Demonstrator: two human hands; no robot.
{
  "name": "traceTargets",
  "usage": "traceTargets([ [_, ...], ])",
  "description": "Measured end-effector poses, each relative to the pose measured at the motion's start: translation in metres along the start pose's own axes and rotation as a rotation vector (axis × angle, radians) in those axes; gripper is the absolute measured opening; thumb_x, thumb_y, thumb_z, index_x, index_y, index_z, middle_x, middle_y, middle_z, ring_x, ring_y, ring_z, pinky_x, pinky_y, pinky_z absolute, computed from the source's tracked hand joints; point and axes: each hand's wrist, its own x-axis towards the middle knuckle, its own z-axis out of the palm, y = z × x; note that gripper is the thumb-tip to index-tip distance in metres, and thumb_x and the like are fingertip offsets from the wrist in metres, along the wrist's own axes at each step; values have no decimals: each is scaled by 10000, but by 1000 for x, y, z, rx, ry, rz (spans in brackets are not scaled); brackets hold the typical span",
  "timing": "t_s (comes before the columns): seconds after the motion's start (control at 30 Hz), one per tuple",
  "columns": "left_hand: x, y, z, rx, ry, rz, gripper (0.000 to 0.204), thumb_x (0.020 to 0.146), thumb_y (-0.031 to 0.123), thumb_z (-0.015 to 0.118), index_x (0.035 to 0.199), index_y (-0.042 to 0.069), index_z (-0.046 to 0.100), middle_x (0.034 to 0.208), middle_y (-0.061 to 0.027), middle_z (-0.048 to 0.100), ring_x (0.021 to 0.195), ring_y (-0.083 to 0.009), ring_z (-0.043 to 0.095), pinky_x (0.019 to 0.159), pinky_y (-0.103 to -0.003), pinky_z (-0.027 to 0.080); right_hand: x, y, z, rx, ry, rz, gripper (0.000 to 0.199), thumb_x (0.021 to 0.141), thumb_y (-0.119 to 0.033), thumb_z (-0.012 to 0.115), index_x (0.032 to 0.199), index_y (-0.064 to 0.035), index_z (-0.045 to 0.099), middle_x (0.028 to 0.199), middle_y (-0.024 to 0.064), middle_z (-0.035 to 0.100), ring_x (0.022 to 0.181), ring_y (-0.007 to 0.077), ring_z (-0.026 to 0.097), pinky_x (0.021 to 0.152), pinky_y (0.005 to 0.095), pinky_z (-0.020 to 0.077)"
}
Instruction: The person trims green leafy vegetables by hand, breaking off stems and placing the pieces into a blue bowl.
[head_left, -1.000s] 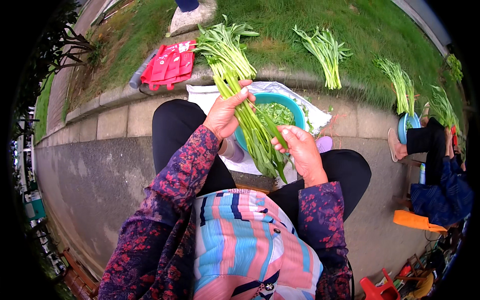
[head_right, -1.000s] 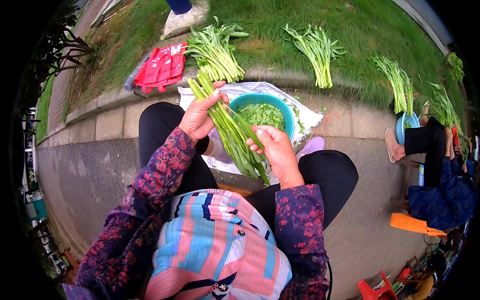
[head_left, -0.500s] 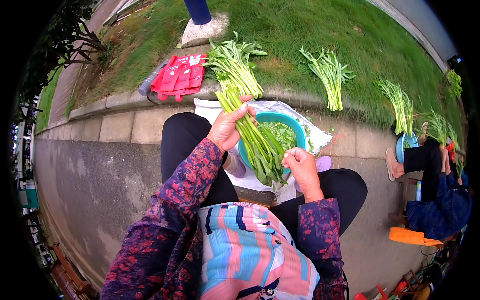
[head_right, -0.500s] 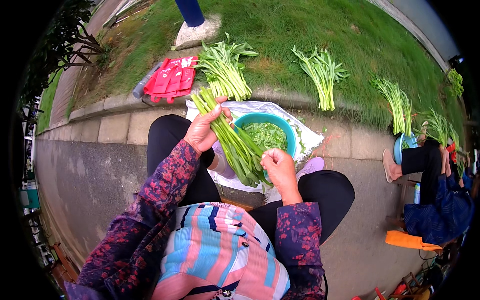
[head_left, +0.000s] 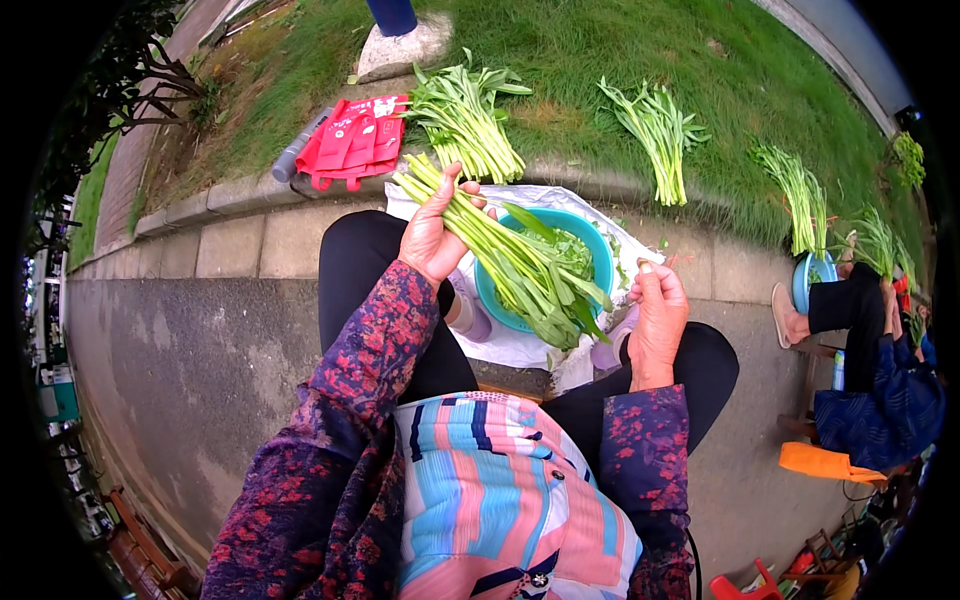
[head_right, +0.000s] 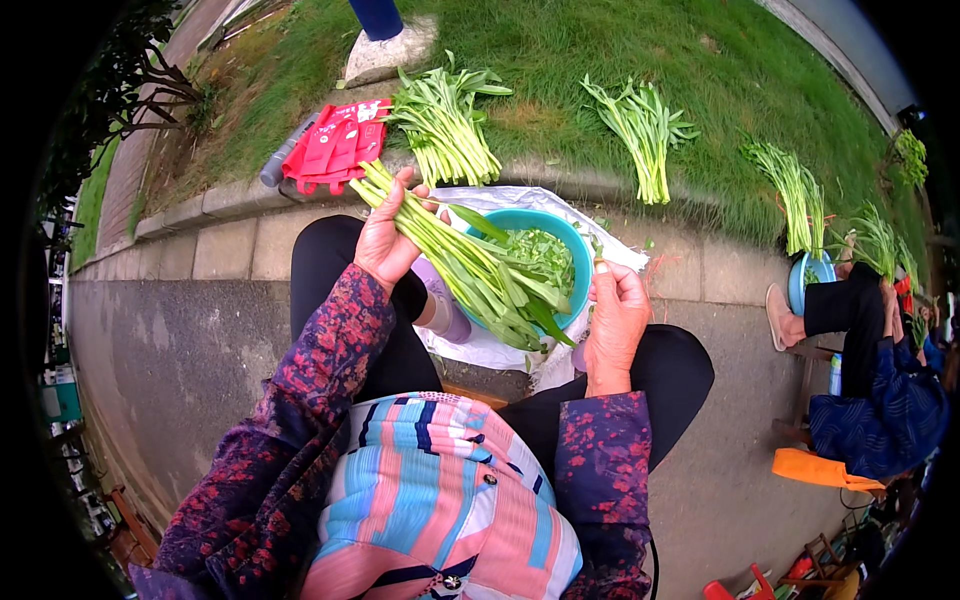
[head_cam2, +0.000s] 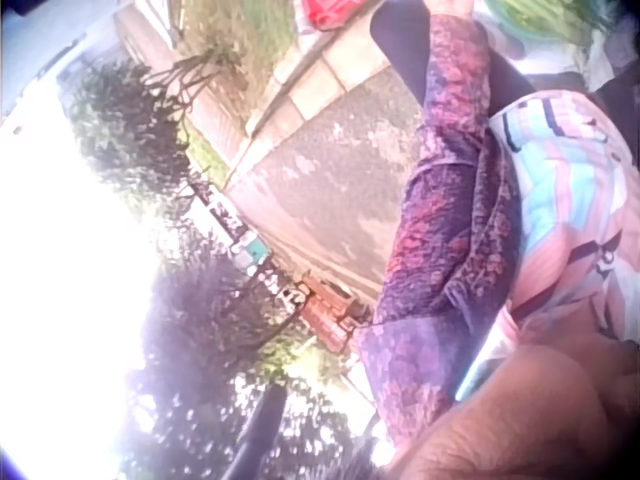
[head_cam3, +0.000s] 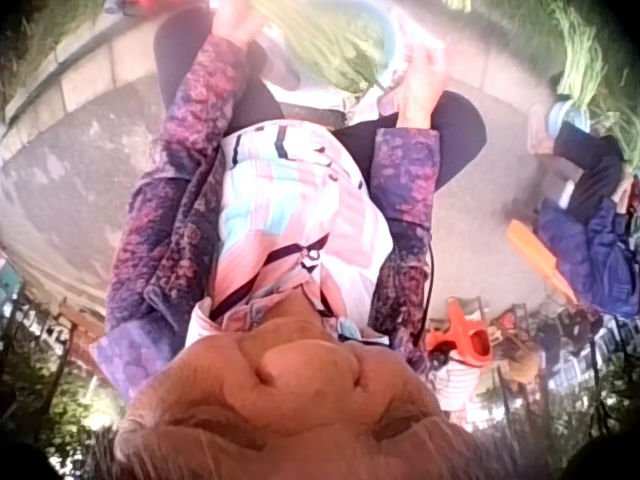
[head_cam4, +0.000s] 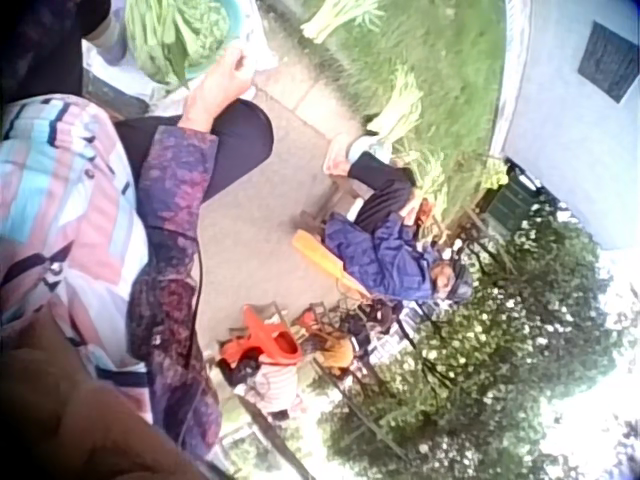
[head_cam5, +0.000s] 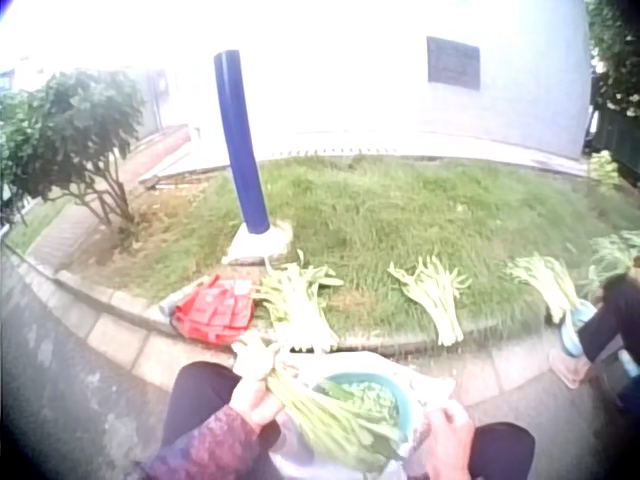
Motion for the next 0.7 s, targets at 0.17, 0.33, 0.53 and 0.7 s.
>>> traceTargets([
  [0.17, 5, 5, -10, -70, 95, 69, 273, 879, 244, 610, 1124, 145, 541, 974, -52, 594, 879, -211, 574, 968, -522, 422, 1, -12, -1, -30, 70, -87, 158, 869, -83, 625, 997, 9, 617, 821, 22, 619, 705, 70, 546, 661, 206, 450],
  [0.33, 8, 6, -17, -106, 199, 103, 229, 837, 237, 661, 1022, 123, 588, 1054, -56, 579, 1012, -229, 546, 1011, -538, 382, 2, -15, -3, -61, 85, -123, 175, 871, -71, 618, 1024, 10, 600, 845, 43, 638, 733, 83, 572, 676, 209, 460],
  [0.53, 8, 5, -15, -104, 208, 113, 203, 842, 231, 654, 1000, 120, 590, 1063, -57, 576, 1081, -241, 519, 1031, -552, 357, 4, -9, -4, -146, 45, -167, 186, 863, -15, 577, 1045, 19, 595, 912, 78, 636, 831, 161, 612, 783, 265, 475],
  [0.7, 7, 5, -15, -93, 209, 103, 182, 848, 222, 649, 987, 120, 593, 1057, -58, 576, 1082, -238, 519, 1028, -555, 361, 2, -15, 2, -795, 114, -595, 167, 781, -30, 641, 947, -41, 633, 810, 90, 613, 832, 246, 601, 808, 337, 463],
])
